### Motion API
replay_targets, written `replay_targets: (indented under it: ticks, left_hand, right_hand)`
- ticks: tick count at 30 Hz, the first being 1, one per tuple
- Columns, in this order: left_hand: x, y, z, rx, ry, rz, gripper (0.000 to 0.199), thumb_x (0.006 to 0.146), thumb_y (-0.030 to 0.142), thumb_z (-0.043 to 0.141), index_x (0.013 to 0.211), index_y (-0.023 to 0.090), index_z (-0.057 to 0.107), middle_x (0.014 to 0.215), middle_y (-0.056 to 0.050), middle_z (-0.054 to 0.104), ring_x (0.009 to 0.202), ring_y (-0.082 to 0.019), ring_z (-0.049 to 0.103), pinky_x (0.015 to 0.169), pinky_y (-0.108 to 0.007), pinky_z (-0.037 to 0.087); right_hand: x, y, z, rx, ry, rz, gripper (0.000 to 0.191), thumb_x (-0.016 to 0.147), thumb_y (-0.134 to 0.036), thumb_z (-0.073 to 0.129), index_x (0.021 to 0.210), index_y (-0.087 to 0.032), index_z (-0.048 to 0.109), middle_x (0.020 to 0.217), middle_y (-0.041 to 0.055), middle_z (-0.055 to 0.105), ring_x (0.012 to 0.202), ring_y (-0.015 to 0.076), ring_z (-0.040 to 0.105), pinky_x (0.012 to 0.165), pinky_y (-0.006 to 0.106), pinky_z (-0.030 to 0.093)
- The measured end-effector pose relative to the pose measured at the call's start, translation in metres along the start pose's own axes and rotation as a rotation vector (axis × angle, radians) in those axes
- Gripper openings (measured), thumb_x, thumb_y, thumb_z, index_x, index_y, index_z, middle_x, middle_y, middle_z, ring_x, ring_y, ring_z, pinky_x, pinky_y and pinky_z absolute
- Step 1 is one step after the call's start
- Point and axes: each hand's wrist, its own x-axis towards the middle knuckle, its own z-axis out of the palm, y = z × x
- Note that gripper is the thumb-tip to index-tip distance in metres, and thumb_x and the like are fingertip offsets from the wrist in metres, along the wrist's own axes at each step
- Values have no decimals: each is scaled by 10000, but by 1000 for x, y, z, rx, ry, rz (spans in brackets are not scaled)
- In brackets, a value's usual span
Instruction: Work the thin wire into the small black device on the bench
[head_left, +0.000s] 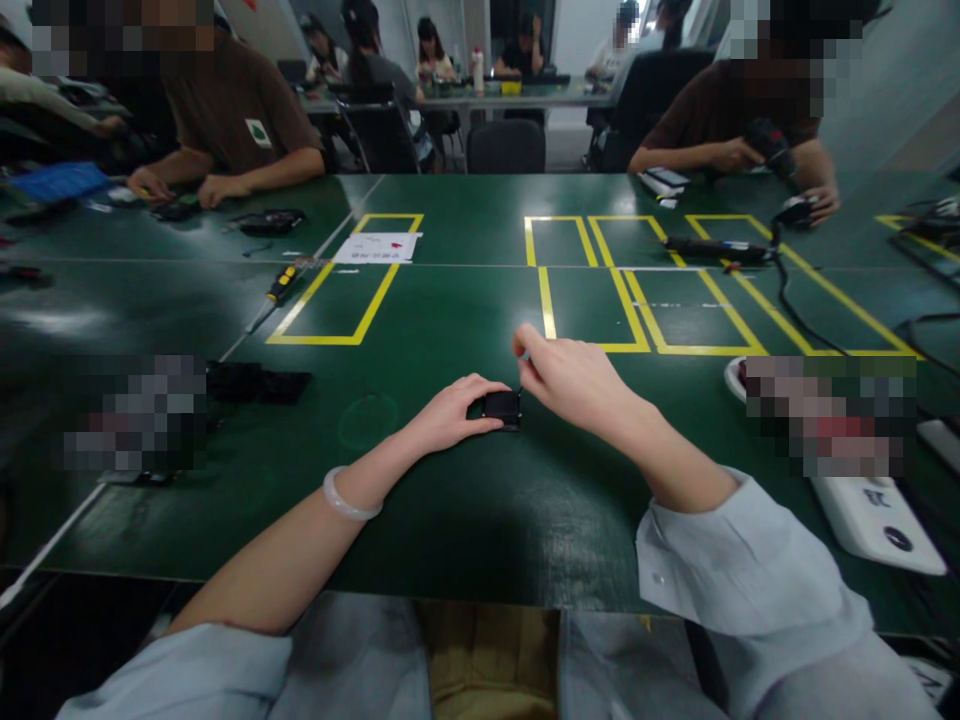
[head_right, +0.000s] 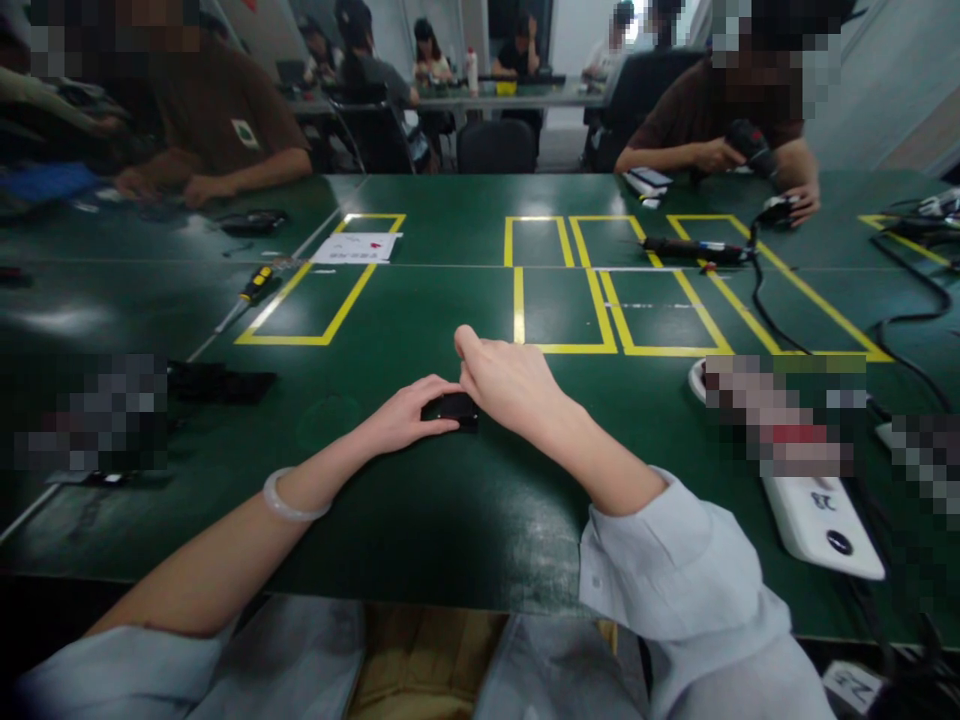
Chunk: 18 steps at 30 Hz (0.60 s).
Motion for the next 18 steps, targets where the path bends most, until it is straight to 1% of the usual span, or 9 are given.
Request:
replay_targets:
  ticks: [4, 8, 11, 13, 16, 18]
  left_hand:
    - [0, -1, 0, 1, 4, 0, 430, 864, 425, 605, 1256, 259, 543, 1098, -51, 576, 1020, -228, 558, 907, -354, 440]
    - [0, 0, 0, 6, 0, -4, 430, 862, 431, 607, 1255, 266, 545, 1102, -48, 579, 1019, -227, 558, 900, -350, 441]
    - [0, 1, -1, 2, -3, -3, 424, 863, 425, 607, 1253, 267, 549, 1101, -48, 577, 1022, -225, 557, 905, -346, 439]
    - [0, 1, -1, 1, -4, -1, 427, 861, 423, 611, 1252, 263, 551, 1096, -48, 574, 1018, -223, 557, 906, -344, 439]
    - [0, 0, 0, 4, -8, -4, 429, 862, 424, 607, 1254, 258, 549, 1085, -52, 572, 1014, -227, 557, 905, -349, 439]
    - [0, 0, 0, 6, -9, -10, 434, 860, 431, 606, 1253, 256, 547, 1079, -55, 573, 1017, -233, 557, 905, -357, 440]
  right_hand:
    - [1, 0, 0, 0, -23, -1, 307, 964, -419, 316, 1037, -199, 517, 818, 48, 698, 688, 174, 629, 519, 271, 199]
    - [2, 0, 0, -24, -31, 7, 331, 966, -449, 318, 1006, -207, 540, 798, 46, 700, 696, 183, 637, 515, 274, 191]
    - [3, 0, 0, -60, -60, 32, 330, 973, -414, 297, 1016, -202, 547, 796, 64, 701, 696, 194, 639, 518, 278, 194]
    - [3, 0, -1, -69, -72, 42, 316, 974, -363, 281, 1066, -197, 533, 803, 71, 701, 681, 195, 636, 519, 277, 200]
    - [2, -1, -2, -34, -63, 42, 292, 955, -296, 284, 1132, -193, 491, 821, 62, 699, 651, 186, 624, 515, 275, 207]
    - [1, -1, -3, -9, -52, 41, 279, 938, -276, 299, 1134, -191, 479, 846, 61, 701, 659, 179, 619, 523, 273, 214]
